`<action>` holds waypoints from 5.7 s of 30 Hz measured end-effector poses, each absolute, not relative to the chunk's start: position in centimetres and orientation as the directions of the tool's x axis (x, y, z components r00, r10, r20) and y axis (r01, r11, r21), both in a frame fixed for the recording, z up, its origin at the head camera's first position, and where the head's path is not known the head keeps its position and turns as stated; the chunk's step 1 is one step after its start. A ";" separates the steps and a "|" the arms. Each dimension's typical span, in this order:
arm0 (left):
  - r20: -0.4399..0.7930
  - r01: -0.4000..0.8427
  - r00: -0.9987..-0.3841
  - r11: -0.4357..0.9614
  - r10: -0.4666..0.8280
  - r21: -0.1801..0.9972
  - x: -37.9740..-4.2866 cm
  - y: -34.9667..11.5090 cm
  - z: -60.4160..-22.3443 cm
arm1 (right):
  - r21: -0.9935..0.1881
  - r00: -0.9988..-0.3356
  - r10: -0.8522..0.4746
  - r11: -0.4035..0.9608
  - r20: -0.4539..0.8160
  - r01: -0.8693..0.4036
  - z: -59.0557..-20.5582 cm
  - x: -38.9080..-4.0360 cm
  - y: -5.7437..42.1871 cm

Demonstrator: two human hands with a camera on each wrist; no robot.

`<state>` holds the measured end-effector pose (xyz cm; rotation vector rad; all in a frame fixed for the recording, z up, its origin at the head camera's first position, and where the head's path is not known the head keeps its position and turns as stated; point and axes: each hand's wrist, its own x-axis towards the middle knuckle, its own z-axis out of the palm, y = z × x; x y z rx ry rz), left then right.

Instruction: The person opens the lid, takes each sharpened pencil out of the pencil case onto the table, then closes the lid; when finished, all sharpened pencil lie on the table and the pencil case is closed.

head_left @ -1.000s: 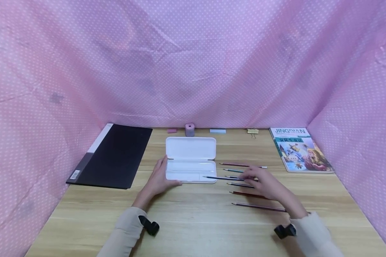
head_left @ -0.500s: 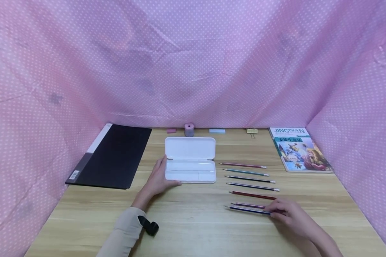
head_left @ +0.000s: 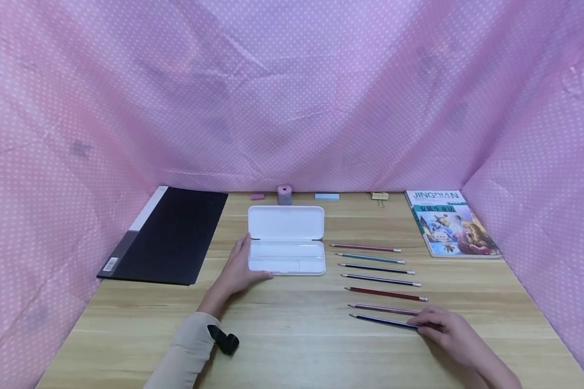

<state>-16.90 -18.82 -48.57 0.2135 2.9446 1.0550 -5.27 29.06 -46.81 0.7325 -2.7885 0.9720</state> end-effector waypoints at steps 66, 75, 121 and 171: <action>0.049 0.135 -0.990 0.754 0.135 0.644 -16.8 -18.7 -48.3 | -0.558 -0.768 -0.638 0.659 -0.058 -0.504 -44.0 -19.4 7.8; 0.044 0.128 -0.991 0.761 0.130 0.636 -16.8 -18.8 -48.4 | -0.583 -0.710 -0.704 0.571 0.015 -0.578 -44.5 -21.2 7.1; 0.046 0.121 -0.992 0.768 0.118 0.629 -16.9 -18.8 -48.8 | -0.720 -0.828 -0.542 0.517 0.143 -0.463 -45.7 -4.9 29.9; 0.033 0.107 -0.993 0.764 0.112 0.637 -16.6 -18.8 -48.6 | -0.601 -0.866 -0.451 0.638 0.215 -0.482 -42.4 -11.4 24.2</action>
